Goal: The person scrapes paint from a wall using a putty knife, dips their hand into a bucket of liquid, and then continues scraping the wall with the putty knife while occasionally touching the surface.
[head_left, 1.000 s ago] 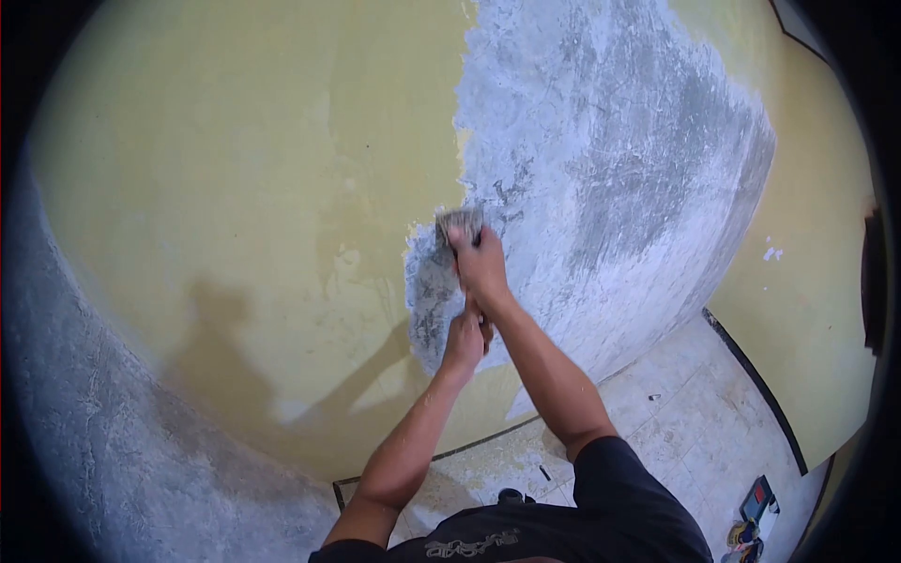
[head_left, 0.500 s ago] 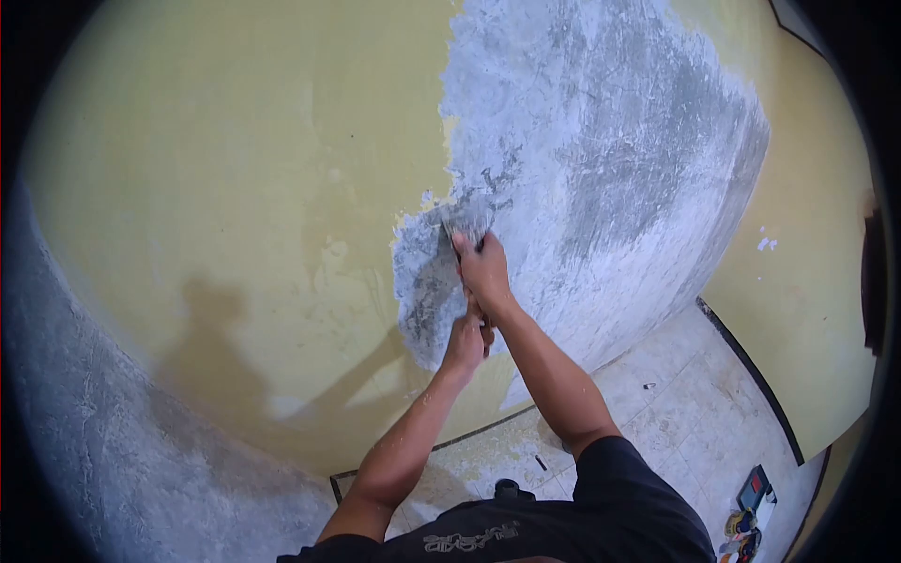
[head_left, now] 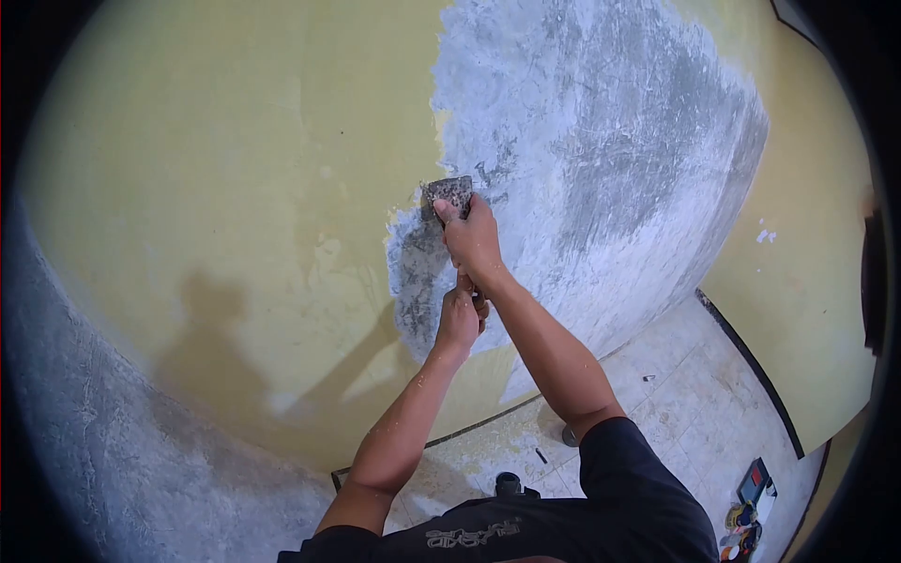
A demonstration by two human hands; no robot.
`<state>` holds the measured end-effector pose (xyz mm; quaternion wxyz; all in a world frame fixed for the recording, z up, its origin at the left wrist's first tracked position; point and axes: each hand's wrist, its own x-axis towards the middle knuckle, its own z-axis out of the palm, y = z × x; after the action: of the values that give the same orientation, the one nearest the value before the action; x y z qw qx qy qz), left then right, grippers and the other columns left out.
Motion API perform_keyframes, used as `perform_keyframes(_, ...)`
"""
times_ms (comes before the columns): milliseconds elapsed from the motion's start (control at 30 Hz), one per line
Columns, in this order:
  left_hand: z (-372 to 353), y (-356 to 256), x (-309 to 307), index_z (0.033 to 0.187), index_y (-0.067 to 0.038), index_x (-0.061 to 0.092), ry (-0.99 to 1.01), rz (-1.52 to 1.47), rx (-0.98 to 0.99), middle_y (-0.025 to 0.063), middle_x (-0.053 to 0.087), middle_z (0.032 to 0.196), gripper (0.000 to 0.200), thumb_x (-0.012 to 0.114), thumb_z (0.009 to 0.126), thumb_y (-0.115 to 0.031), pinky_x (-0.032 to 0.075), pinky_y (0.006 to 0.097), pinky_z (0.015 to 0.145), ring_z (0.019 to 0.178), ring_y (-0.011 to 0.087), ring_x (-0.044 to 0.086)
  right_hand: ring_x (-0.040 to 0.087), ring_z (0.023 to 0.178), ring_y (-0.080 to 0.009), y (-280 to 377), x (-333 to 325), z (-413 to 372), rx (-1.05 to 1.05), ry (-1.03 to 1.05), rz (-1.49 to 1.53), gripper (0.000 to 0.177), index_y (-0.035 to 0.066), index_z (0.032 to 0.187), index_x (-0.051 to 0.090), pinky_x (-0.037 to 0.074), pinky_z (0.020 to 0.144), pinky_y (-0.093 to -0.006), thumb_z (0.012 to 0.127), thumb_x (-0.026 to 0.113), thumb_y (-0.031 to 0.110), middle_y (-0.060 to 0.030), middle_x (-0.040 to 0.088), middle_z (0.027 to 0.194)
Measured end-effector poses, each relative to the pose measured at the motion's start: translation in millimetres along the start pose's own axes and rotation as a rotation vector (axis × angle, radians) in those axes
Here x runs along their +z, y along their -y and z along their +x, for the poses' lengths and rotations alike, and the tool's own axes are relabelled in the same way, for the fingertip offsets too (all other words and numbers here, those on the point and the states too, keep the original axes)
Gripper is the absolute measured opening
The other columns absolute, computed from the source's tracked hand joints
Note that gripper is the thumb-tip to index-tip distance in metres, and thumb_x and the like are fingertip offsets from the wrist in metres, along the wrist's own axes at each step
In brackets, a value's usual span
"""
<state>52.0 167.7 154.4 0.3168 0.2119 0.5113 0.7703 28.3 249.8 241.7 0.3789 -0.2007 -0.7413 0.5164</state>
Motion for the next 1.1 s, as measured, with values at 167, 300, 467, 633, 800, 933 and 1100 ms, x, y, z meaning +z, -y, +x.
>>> perform_keyframes(167,-8.7,15.6,-6.8,0.063,-0.014,0.039,-0.073,0.126,-0.009,-0.005,0.034,0.05,0.063,0.026,0.099,-0.064,0.022,0.0279,0.039,0.041,0.007,0.029,0.064,0.091,-0.0436,-23.6,7.6,-12.0,-0.054,-0.04,0.088,0.037,-0.004,0.105,0.06,0.049,0.081,-0.0441,0.087,0.066,0.027,-0.0262,0.067,0.094)
perform_keyframes(300,-0.2,7.7,-4.5,0.06,-0.015,0.038,-0.054,0.113,0.077,-0.0044,0.036,0.049,0.064,0.025,0.099,-0.064,0.022,0.0273,0.039,0.041,0.007,0.031,0.06,0.071,-0.0314,-16.6,10.8,-1.4,-0.279,-0.15,-0.033,0.036,-0.003,0.102,0.059,0.047,0.064,-0.0394,0.088,0.066,0.029,-0.0185,0.063,0.078)
perform_keyframes(467,-4.8,27.6,-0.6,0.071,-0.015,0.043,-0.052,0.015,-0.086,-0.0077,0.029,0.054,0.059,0.023,0.099,-0.064,0.019,0.0261,0.041,0.044,0.0058,0.025,0.056,0.048,-0.0191,-54.2,9.5,-5.8,-0.111,-0.061,0.025,0.034,-0.002,0.097,0.059,0.045,0.047,-0.0351,0.089,0.067,0.03,-0.0099,0.06,0.062)
perform_keyframes(633,-5.3,20.5,-4.8,0.07,-0.015,0.041,0.02,0.074,0.024,-0.008,0.028,0.054,0.059,0.024,0.099,-0.064,0.019,0.0257,0.041,0.044,0.0052,0.026,0.065,0.09,-0.0455,-10.2,0.5,-11.8,-0.112,-0.06,-0.048,0.038,-0.005,0.102,0.058,0.05,0.077,-0.0443,0.087,0.067,0.029,-0.0278,0.067,0.09)
perform_keyframes(800,-12.4,14.8,3.4,0.065,-0.017,0.036,-0.049,0.009,-0.086,-0.0081,0.028,0.054,0.059,0.025,0.099,-0.063,0.019,0.0253,0.041,0.044,0.0045,0.026,0.064,0.091,-0.0481,-29.6,3.8,-9.8,-0.017,0.005,0.011,0.04,-0.007,0.102,0.056,0.05,0.077,-0.0462,0.087,0.067,0.028,-0.0311,0.066,0.09)
perform_keyframes(933,-7.6,19.6,0.7,0.065,-0.016,0.036,0.029,-0.025,0.001,-0.0074,0.028,0.054,0.058,0.026,0.099,-0.063,0.018,0.026,0.041,0.044,0.0054,0.024,0.063,0.091,-0.0484,-17.0,-3.2,-17.9,-0.007,0.035,-0.111,0.038,-0.006,0.104,0.054,0.05,0.077,-0.0475,0.087,0.067,0.026,-0.03,0.066,0.09)
perform_keyframes(1100,-6.7,7.9,2.2,0.068,-0.016,0.038,0.015,-0.011,-0.049,-0.0068,0.029,0.054,0.057,0.024,0.1,-0.061,0.018,0.026,0.041,0.043,0.0058,0.023,0.062,0.088,-0.0499,-10.4,3.9,-12.0,-0.098,-0.015,-0.083,0.037,-0.006,0.099,0.053,0.05,0.073,-0.0483,0.087,0.067,0.026,-0.0315,0.065,0.085)
